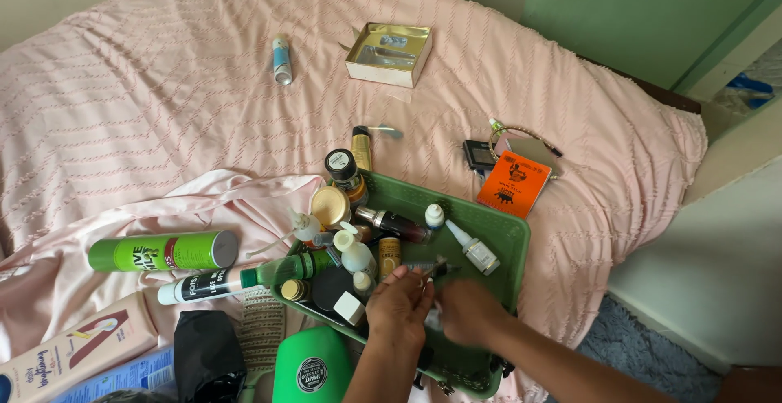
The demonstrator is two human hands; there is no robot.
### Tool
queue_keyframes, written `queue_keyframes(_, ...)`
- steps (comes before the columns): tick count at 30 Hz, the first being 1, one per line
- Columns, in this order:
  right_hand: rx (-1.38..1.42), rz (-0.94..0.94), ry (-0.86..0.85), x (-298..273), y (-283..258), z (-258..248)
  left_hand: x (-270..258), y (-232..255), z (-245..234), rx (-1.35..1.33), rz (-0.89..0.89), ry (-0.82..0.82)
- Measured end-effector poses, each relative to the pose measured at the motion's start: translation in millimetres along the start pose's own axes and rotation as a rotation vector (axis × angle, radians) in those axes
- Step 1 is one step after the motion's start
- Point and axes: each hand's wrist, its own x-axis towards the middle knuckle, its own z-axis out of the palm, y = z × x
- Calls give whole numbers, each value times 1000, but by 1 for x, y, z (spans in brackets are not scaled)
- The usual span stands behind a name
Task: Organizing various toiletries in a tray and cleaning a closet shelf.
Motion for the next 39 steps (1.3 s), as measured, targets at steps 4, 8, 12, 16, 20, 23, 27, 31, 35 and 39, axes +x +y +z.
queue_keyframes(4,20,229,158,18,22,-10,-24,12,1,-24,43,-90)
queue_keyframes(8,-97,442,255,23,41,-47,-41,31,-8,-20,-40,-242)
queue_keyframes(12,82,361,506,23,19,-88,-57,52,-15,-104,-156,-178)
queue_keyframes(16,189,-11,649,59,-19,-84,-53,80,-23,-30,-157,-247)
queue_keyframes(20,100,-216,388,83,-47,-51,-59,115,-31,-1,76,-201)
queue_keyframes(23,75,-300,554,83,-59,-51,-63,143,-44,46,251,-24)
queue_keyframes(27,148,-358,640,93,-71,-56,-62,147,-59,90,322,132)
queue_keyframes(31,4,-306,330,110,-62,-59,-50,135,-61,258,394,147)
queue_keyframes(35,-113,31,47,112,-23,-27,-40,116,-52,532,555,-49)
queue_keyframes(39,-232,-190,59,63,-2,-37,-54,115,-33,1035,736,26)
